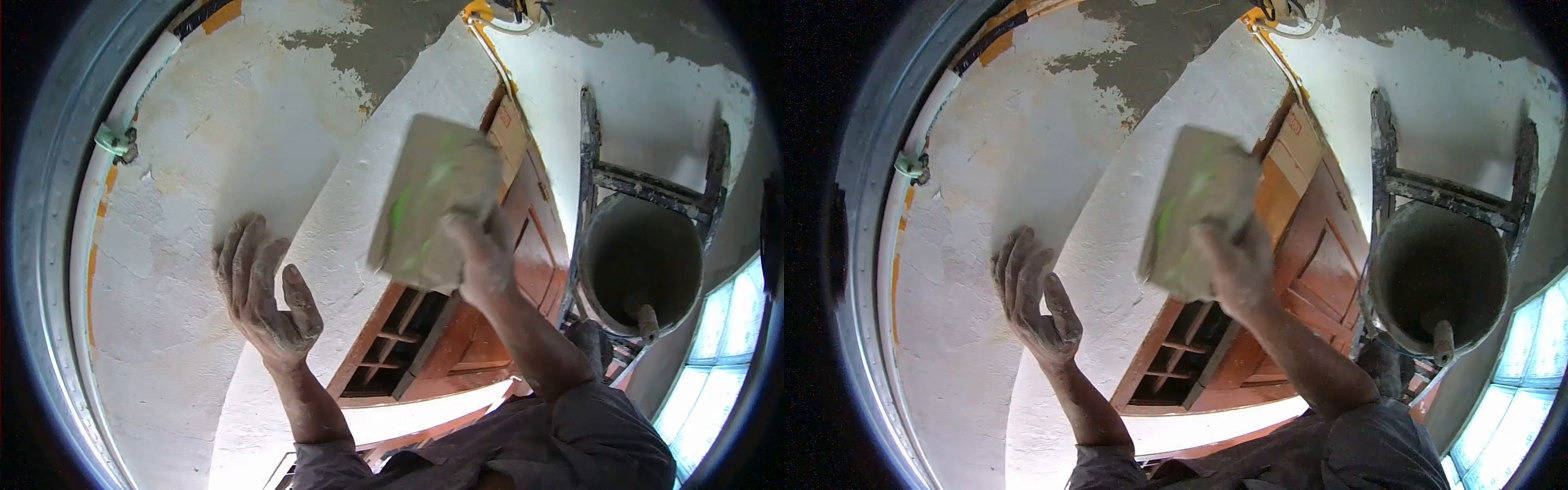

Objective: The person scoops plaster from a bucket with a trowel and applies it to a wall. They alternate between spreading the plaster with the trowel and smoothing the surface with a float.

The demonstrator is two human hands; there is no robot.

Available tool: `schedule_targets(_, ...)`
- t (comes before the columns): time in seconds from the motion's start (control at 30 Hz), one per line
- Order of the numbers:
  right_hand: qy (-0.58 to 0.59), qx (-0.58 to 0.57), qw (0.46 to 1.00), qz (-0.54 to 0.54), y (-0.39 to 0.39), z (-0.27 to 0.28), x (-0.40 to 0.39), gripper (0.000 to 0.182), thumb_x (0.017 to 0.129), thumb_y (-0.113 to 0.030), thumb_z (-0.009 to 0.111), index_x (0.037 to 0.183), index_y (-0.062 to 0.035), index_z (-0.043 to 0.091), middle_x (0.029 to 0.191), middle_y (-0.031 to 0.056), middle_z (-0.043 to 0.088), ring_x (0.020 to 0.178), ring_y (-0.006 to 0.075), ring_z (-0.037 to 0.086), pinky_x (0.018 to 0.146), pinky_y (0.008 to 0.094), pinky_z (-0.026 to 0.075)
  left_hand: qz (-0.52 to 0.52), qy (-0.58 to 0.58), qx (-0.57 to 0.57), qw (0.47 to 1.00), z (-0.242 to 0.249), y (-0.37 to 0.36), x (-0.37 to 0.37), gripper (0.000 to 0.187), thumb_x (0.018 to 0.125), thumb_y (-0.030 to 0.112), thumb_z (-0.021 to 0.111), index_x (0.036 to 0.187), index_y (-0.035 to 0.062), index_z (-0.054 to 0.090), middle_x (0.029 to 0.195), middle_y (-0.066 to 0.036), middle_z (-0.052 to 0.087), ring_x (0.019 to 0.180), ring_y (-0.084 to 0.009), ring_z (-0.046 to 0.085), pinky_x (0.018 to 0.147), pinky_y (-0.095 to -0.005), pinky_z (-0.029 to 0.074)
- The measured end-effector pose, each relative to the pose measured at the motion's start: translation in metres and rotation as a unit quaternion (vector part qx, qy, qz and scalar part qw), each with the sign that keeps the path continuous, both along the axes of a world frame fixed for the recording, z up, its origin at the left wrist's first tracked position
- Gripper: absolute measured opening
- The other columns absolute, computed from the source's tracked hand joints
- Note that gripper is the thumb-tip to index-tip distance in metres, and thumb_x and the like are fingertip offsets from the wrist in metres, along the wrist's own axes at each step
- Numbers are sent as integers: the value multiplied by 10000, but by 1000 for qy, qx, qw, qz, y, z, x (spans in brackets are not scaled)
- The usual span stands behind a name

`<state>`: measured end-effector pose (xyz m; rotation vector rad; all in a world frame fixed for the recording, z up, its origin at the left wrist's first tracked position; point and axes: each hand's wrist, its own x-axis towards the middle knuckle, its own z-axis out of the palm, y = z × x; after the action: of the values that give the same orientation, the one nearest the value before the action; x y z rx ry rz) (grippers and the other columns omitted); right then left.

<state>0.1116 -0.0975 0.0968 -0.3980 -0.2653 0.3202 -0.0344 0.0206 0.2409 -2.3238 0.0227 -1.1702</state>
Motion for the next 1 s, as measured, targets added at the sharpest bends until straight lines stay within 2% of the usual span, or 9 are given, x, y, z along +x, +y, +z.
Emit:
schedule_targets(0.1, 21, 4, 999, -28, -22, -36, 27, 455, 871, -102, 644, 1285, 3, 484, 1139, 99, 577, 993, 191, 597, 849, 343, 523, -44, -12, -32, 998, -2, -7, -1, 168, 916, 110, 544, 995, 48, 680, 1190, -137, 669, 1210, -313, 579, 1060, -505, 399)
schedule_targets(0.17, 40, 38, 997, -53, -39, -47, 33, 505, 881, -80, 625, 1345, -11, 437, 1204, 105, 553, 1062, 210, 582, 901, 362, 513, -186, -6, -333, 924, -34, -13, -8, 173, 922, 101, 555, 1026, 32, 675, 1168, -133, 676, 1164, -265, 600, 1002, -452, 450)
schedule_targets(0.27, 56, 14, 995, -77, -62, -58, 26, 524, 888, -73, 601, 1380, -35, 425, 1278, 113, 535, 1176, 248, 548, 989, 443, 475, -134, 137, -659, 728, -106, -38, 1, 279, 970, 224, 569, 1024, -22, 687, 1063, -185, 685, 941, -244, 669, 874, -397, 533)
schedule_targets(0.3, 57, -3, 995, -79, -66, -67, 26, 541, 896, -56, 605, 1398, -30, 405, 1308, 109, 520, 1198, 251, 533, 1013, 450, 457, -181, 228, -711, 641, -149, -30, 7, 326, 922, 170, 663, 1196, -2, 622, 1179, -111, 646, 1101, -200, 612, 903, -339, 507)
schedule_targets(0.37, 29, -25, 997, -61, -71, -79, 18, 526, 906, -55, 601, 1395, -25, 408, 1309, 104, 522, 1197, 248, 534, 1024, 444, 448, -221, 222, -870, 382, -196, -65, 35, 468, 922, 232, 690, 1303, 10, 536, 1261, -102, 595, 1148, -192, 576, 938, -347, 489)
schedule_targets(0.63, -35, -222, 974, 43, -97, -123, -22, 453, 903, -87, 643, 1319, 4, 489, 1251, 92, 577, 1161, 212, 565, 982, 377, 478, -387, 85, -885, 246, -289, -107, 69, 666, 967, 379, 613, 1472, 58, 320, 1437, -113, 454, 1274, -248, 494, 1032, -396, 431)
schedule_targets(0.8, -265, -689, 673, -42, -194, -114, 17, 365, 859, -216, 710, 1130, 23, 654, 1050, 163, 693, 1045, 252, 652, 893, 368, 519, -411, 16, -901, 140, -263, -92, 57, 618, 970, 301, 613, 1450, 28, 336, 1417, -143, 466, 1258, -270, 512, 1058, -421, 447)
schedule_targets(0.9, -269, -914, 287, -95, -244, -133, 45, 324, 796, -309, 724, 967, -36, 699, 967, 212, 699, 1001, 313, 688, 848, 416, 539, -400, 13, -910, 107, -290, -75, 51, 545, 954, 165, 631, 1415, 27, 374, 1388, -151, 484, 1266, -275, 516, 1061, -426, 470)
schedule_targets(1.0, -345, -901, 263, 2, -289, -228, 92, 367, 741, -369, 747, 895, -37, 716, 910, 204, 706, 919, 311, 697, 808, 425, 540, -396, 3, -916, 66, -282, -78, 57, 545, 940, 93, 633, 1412, 27, 369, 1381, -154, 483, 1259, -280, 522, 1051, -432, 482)
